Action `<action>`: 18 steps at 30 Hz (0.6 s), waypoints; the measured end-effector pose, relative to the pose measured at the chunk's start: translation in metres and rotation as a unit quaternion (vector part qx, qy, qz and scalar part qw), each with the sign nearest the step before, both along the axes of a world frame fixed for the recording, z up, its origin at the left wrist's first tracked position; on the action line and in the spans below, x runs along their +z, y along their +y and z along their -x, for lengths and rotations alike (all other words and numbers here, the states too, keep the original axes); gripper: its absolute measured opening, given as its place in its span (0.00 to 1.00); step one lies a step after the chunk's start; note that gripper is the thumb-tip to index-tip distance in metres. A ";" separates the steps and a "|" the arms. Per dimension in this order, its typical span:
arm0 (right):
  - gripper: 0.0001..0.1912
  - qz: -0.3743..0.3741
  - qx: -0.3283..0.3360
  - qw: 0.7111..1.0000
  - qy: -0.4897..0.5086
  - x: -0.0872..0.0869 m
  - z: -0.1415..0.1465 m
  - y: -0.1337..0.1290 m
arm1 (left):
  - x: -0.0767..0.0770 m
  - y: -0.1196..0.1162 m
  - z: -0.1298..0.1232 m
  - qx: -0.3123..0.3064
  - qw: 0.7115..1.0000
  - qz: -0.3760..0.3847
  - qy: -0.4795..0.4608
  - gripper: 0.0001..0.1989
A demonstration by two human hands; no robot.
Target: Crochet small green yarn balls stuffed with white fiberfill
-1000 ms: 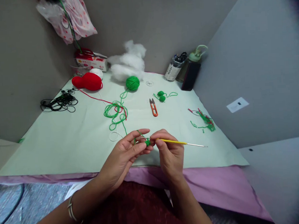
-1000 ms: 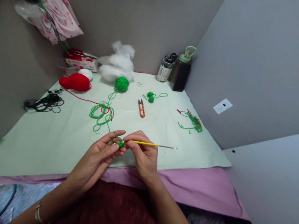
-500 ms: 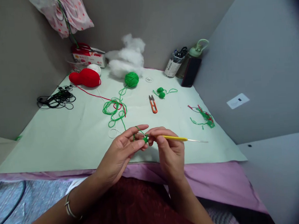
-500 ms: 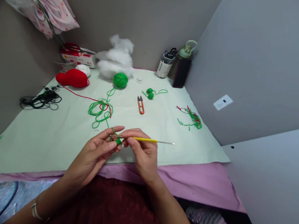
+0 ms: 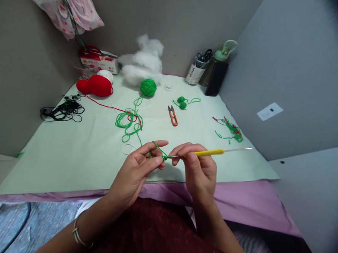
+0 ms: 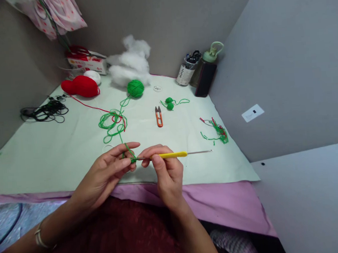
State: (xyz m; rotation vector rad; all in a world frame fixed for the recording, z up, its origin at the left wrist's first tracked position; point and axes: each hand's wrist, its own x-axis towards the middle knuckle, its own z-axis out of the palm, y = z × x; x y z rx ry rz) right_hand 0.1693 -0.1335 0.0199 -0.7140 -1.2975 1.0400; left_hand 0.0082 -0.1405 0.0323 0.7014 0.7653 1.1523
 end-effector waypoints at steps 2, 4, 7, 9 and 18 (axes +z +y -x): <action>0.11 -0.040 -0.020 0.998 -0.041 0.002 -0.001 -0.002 | -0.002 0.000 0.001 0.002 1.000 -0.013 0.012 0.15; 0.11 -0.081 -0.037 0.992 -0.087 0.005 -0.002 -0.004 | -0.004 -0.001 0.002 0.008 0.999 -0.021 0.027 0.15; 0.12 -0.144 -0.059 0.977 -0.146 0.007 -0.004 -0.008 | -0.008 -0.001 0.002 0.015 0.998 -0.038 0.051 0.18; 0.11 -0.179 -0.074 0.965 -0.175 0.006 -0.004 -0.010 | -0.010 -0.001 0.003 0.018 0.997 -0.051 0.063 0.18; 0.11 -0.225 -0.108 0.944 -0.217 -0.001 -0.004 -0.012 | -0.011 0.000 0.004 0.029 0.993 -0.071 0.092 0.18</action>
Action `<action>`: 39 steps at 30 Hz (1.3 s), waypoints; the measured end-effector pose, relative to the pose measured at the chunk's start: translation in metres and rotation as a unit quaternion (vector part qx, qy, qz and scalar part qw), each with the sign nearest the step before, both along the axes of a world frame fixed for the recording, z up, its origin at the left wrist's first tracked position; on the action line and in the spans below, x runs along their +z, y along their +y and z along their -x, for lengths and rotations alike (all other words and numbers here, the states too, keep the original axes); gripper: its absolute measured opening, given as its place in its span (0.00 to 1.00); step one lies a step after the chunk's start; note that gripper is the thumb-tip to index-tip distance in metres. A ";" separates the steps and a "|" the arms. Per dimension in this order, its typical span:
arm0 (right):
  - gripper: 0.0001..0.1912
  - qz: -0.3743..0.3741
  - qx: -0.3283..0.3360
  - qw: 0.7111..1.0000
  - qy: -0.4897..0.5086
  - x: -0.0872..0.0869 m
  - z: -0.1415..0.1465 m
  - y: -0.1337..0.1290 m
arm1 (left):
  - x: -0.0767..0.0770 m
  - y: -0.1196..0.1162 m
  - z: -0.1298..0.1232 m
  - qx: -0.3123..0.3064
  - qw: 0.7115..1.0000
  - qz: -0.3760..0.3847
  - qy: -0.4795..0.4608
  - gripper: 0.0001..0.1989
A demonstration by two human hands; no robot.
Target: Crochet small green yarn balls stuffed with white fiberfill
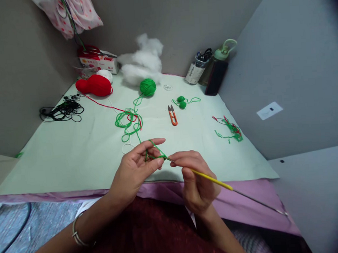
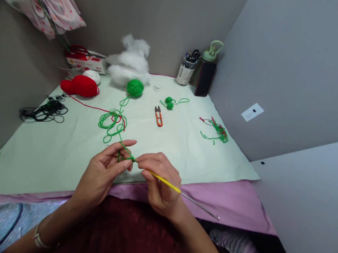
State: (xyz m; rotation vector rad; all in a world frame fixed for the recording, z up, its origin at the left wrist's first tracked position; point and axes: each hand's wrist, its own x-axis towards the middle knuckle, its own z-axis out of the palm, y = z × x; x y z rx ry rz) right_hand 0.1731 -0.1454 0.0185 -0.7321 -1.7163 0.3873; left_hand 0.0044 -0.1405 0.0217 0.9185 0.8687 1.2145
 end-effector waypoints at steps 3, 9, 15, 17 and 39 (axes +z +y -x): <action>0.11 0.013 -0.001 1.000 0.001 0.002 -0.001 0.000 | 0.000 0.000 0.000 -0.004 1.000 0.001 -0.007 0.18; 0.12 -0.040 -0.030 0.997 -0.066 0.003 0.002 0.001 | 0.006 -0.001 -0.001 0.037 0.999 0.012 0.027 0.19; 0.20 -0.144 -0.154 0.968 -0.134 -0.018 0.013 0.001 | 0.010 -0.002 -0.006 -0.025 0.992 0.090 -0.086 0.28; 0.20 -0.118 -0.125 0.979 -0.107 -0.017 0.013 0.002 | 0.012 -0.001 -0.004 -0.071 0.979 0.138 -0.135 0.26; 0.13 0.064 -0.056 0.993 0.078 0.002 0.005 0.007 | 0.014 0.008 -0.003 -0.070 0.973 0.154 -0.159 0.16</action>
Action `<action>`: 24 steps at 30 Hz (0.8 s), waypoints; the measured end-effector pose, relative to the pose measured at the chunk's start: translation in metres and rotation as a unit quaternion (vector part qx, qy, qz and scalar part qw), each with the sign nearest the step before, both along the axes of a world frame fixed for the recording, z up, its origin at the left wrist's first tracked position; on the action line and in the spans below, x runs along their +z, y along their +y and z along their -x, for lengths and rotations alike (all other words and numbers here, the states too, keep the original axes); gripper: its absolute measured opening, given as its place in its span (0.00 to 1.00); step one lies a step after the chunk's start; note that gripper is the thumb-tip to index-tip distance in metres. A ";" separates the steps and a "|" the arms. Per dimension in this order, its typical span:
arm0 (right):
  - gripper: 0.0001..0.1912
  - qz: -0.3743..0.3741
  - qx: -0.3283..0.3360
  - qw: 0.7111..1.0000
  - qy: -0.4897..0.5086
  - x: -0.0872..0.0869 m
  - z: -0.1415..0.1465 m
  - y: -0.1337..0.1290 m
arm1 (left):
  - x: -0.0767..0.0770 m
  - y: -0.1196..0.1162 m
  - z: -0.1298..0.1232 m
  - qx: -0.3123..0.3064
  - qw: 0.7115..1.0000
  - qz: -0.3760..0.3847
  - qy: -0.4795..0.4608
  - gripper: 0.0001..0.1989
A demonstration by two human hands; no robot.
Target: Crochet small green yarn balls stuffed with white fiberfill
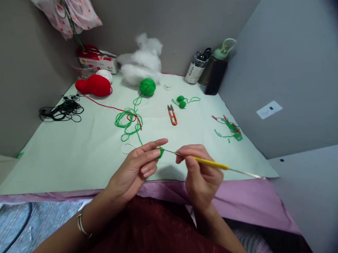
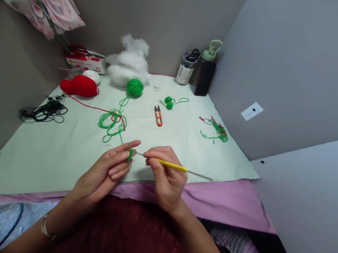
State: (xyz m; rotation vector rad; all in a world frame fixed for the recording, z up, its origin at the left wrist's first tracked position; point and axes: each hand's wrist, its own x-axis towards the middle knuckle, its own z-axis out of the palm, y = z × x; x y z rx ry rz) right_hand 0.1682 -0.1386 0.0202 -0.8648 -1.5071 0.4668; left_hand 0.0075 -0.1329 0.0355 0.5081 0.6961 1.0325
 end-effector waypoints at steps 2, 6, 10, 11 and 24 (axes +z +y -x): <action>0.11 0.046 0.037 0.995 0.085 0.003 0.002 0.002 | 0.000 0.000 0.000 0.024 0.999 -0.027 0.018 0.13; 0.09 0.076 0.094 0.987 0.109 0.000 0.007 0.004 | -0.002 -0.002 -0.003 0.048 0.992 -0.087 0.079 0.12; 0.09 0.098 0.095 0.983 0.122 -0.004 0.006 0.005 | -0.005 -0.003 -0.004 0.052 0.989 -0.095 0.103 0.12; 0.09 0.108 0.095 0.982 0.120 -0.005 0.005 0.005 | -0.005 -0.003 -0.004 0.053 0.989 -0.091 0.103 0.12; 0.10 0.186 0.146 0.947 0.215 -0.002 0.002 0.012 | -0.005 -0.004 0.000 0.004 0.999 -0.051 0.018 0.10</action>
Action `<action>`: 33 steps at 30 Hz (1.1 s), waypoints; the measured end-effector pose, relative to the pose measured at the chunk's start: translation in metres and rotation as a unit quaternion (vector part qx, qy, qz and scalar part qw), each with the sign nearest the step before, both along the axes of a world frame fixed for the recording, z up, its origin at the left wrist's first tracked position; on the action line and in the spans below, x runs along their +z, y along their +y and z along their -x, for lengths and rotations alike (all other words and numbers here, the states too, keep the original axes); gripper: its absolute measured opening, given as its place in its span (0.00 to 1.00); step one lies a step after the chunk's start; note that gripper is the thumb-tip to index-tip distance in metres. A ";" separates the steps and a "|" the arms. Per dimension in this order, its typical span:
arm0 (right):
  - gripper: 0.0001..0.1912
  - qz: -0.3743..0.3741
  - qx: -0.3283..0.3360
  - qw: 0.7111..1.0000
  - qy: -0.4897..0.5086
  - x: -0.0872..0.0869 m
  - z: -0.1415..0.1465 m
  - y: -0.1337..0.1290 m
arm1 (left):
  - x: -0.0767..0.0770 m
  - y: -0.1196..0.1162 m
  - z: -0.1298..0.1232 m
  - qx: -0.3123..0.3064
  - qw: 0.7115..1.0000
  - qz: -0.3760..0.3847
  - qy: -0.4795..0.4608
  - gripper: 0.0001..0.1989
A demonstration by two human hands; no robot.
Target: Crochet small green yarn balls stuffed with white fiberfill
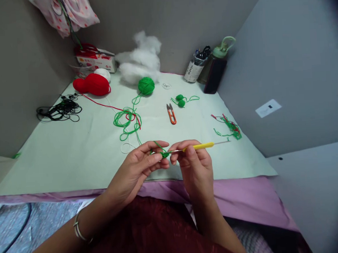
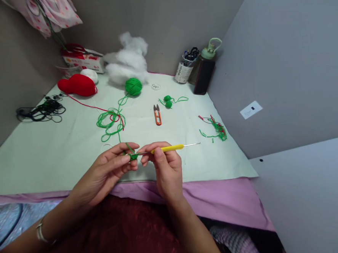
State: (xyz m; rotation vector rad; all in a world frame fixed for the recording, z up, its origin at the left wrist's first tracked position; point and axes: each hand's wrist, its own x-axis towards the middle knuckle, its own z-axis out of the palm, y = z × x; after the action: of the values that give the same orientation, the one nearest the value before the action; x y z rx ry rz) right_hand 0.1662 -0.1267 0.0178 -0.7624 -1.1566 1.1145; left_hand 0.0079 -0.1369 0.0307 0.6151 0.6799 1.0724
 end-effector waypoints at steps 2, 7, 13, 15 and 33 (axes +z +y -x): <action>0.11 -0.005 0.002 1.000 -0.003 0.000 -0.001 0.000 | -0.001 0.000 0.000 0.000 1.000 -0.004 0.009 0.10; 0.11 -0.040 -0.006 0.999 -0.030 0.000 -0.004 -0.005 | 0.002 -0.002 0.000 0.022 0.998 -0.025 0.046 0.09; 0.11 -0.162 -0.085 0.962 -0.200 0.005 -0.005 -0.015 | -0.004 -0.003 -0.001 0.058 0.988 -0.085 0.116 0.11; 0.12 -0.227 -0.100 0.930 -0.271 0.003 -0.005 -0.017 | -0.008 -0.003 -0.002 0.068 0.985 -0.097 0.127 0.14; 0.11 -0.146 -0.066 0.979 -0.129 -0.002 0.005 -0.008 | 0.003 -0.004 -0.004 0.015 0.999 -0.011 0.047 0.18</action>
State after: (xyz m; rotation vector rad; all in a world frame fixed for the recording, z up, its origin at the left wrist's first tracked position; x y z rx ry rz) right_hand 0.1615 -0.1351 0.0162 -0.7561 -1.4284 0.7275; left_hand 0.0121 -0.1406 0.0338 0.6793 0.7632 1.0855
